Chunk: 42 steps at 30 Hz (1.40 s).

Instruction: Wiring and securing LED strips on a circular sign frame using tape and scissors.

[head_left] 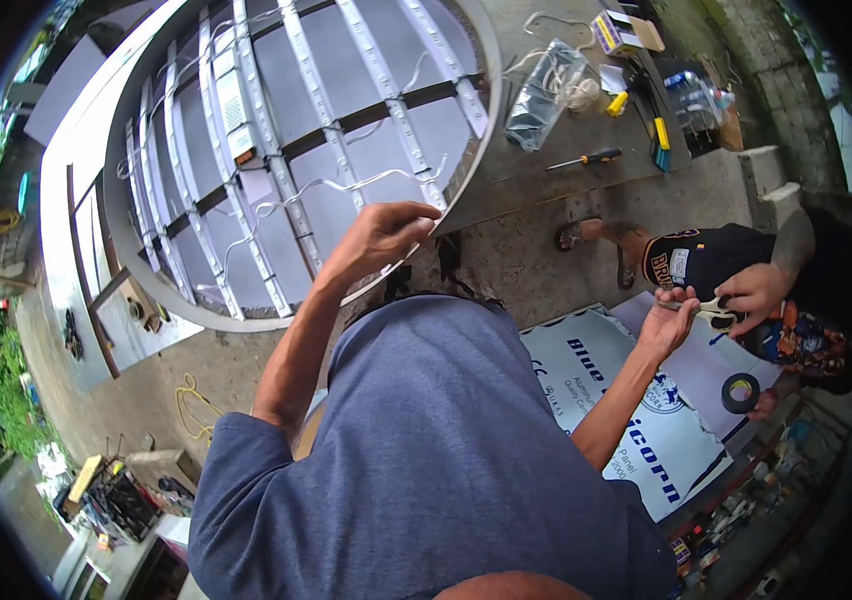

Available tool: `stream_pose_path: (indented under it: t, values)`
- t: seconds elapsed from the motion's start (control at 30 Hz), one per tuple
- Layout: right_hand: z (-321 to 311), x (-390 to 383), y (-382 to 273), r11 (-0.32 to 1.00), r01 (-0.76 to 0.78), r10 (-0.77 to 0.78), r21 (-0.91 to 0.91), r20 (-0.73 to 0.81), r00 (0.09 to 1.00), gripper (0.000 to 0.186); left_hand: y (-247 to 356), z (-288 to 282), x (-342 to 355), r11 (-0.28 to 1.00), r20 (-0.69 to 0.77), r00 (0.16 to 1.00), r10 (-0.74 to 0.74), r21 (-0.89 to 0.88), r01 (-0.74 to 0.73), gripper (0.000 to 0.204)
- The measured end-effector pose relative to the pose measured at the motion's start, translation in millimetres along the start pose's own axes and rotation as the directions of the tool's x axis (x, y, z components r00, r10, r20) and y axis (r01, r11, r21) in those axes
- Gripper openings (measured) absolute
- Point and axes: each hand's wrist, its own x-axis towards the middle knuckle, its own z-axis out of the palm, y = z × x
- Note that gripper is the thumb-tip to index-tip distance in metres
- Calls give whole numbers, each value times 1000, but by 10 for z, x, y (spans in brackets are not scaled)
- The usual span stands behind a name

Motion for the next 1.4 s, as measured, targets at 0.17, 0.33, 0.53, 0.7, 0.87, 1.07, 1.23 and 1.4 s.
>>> stream_pose_path:
  t: [0.17, 0.33, 0.53, 0.7, 0.87, 1.07, 1.23, 1.4]
  values:
    - [130, 102, 103, 997, -68, 71, 35, -98, 993, 32, -370, -480, -412, 991, -240, 969, -50, -133, 18, 28]
    - [-286, 504, 55, 943, -228, 167, 244, 248, 954, 59, -659, -775, -687, 988, -419, 903, -90, -155, 26, 27]
    - [9, 291, 262, 884, -450, 465, 125, -162, 870, 90, -836, -918, -917, 983, -525, 840, -135, -180, 45, 27]
    - [236, -216, 1070, 691, -668, 645, -276, -182, 742, 42, -1027, -847, -1125, 989, -708, 700, -100, -150, -11, 26]
    - [1220, -817, 1348, 737, -370, 461, -566, 21, 887, 24, -1110, -932, -1564, 997, -895, 440, -76, -61, 48, 36]
    - [2554, -1043, 1237, 604, 357, 164, -713, 549, 820, 18, -1373, -1332, -2081, 999, -989, 141, 36, 38, 12, 14]
    - [3304, -1225, 1299, 450, 781, 112, -433, 895, 431, 17, -1551, -1763, -2379, 700, -810, 461, 364, 564, 439, 33]
    - [3484, -1246, 1725, 402, 841, 306, -362, 919, 249, 20, -1652, -2056, -2547, 785, -847, 480, 228, 452, 424, 39]
